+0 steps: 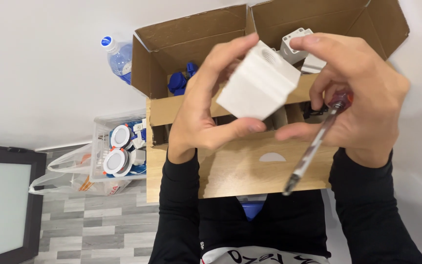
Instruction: The person uses a screwdriver to tighten screws on a white and blue plastic electrical component. They then pick up a water bottle, unscrew the cap, and set it aside. Finally, they handle a blue plastic part and a white plastic housing, manipulating them with their hands.
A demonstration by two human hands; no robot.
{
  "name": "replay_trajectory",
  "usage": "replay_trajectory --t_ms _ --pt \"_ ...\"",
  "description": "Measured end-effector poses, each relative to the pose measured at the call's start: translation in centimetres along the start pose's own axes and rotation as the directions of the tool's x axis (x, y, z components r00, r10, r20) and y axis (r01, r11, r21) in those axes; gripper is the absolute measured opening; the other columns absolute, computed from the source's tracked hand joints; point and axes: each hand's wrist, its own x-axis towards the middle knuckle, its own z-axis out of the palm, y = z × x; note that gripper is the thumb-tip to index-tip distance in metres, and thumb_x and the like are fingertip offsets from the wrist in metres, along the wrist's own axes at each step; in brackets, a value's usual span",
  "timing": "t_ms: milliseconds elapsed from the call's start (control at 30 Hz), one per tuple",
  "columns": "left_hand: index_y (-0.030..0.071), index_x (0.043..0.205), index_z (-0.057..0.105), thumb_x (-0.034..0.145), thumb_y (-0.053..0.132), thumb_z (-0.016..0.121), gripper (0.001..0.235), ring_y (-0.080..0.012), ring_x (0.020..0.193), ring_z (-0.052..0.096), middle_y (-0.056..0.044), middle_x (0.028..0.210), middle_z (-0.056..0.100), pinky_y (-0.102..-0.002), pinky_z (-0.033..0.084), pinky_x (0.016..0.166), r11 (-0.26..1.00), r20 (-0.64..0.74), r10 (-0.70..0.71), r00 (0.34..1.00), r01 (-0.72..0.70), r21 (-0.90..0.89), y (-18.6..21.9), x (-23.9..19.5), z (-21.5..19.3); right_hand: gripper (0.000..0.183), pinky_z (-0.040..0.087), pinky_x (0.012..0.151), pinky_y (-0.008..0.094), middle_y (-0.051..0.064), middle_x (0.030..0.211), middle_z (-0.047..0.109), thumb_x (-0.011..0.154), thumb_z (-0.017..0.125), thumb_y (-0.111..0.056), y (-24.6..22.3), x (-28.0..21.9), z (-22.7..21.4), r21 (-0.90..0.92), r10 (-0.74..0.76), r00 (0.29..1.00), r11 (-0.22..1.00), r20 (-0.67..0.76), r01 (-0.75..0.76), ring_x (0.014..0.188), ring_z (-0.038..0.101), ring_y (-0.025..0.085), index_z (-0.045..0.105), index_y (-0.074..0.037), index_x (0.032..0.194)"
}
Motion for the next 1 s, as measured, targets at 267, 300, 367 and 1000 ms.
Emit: replay_trajectory --t_ms 267,300,367,1000 --pt "0.016 0.155 0.052 0.105 0.024 0.091 0.064 -0.0242 0.129 0.060 -0.008 0.154 0.073 -0.037 0.052 0.117 0.921 -0.170 0.238 0.956 -0.167 0.352 0.6 -0.1 0.6 0.072 0.047 0.059 0.025 0.029 0.136 0.079 0.102 0.099 -0.022 0.3 -0.2 0.1 -0.058 0.010 0.999 0.998 0.049 -0.007 0.063 0.055 0.014 0.060 0.014 0.150" --pt "0.016 0.155 0.052 0.105 0.024 0.091 0.064 -0.0242 0.129 0.060 -0.008 0.154 0.073 -0.037 0.052 0.117 0.920 -0.171 0.239 0.956 -0.167 0.354 0.7 -0.1 0.7 0.072 0.047 0.059 0.025 0.029 0.136 0.079 0.102 0.099 -0.022 0.2 -0.2 0.2 -0.057 0.008 0.999 0.998 0.049 -0.006 0.063 0.055 0.014 0.060 0.014 0.150" --pt "0.015 0.153 0.054 0.110 0.025 0.081 0.052 -0.0233 0.124 0.053 -0.005 0.155 0.073 -0.036 0.051 0.114 0.922 -0.163 0.234 0.959 -0.165 0.350 0.9 -0.2 0.7 0.057 0.048 0.059 0.026 0.031 0.141 0.075 0.102 0.097 0.003 0.0 -0.2 0.3 -0.048 0.030 0.998 0.998 0.057 -0.028 0.063 0.055 0.017 0.064 0.015 0.147" --pt "0.008 0.138 0.063 0.113 0.024 0.074 0.032 -0.0309 0.124 0.067 -0.014 0.142 0.073 -0.043 0.054 0.114 0.828 -0.135 0.384 0.913 -0.276 0.488 1.4 0.5 0.6 0.045 0.048 0.060 0.030 0.035 0.136 0.078 0.108 0.096 -0.011 0.5 -0.4 0.8 -0.114 -0.072 0.997 0.991 -0.009 0.070 0.066 0.058 0.018 0.073 0.014 0.139"
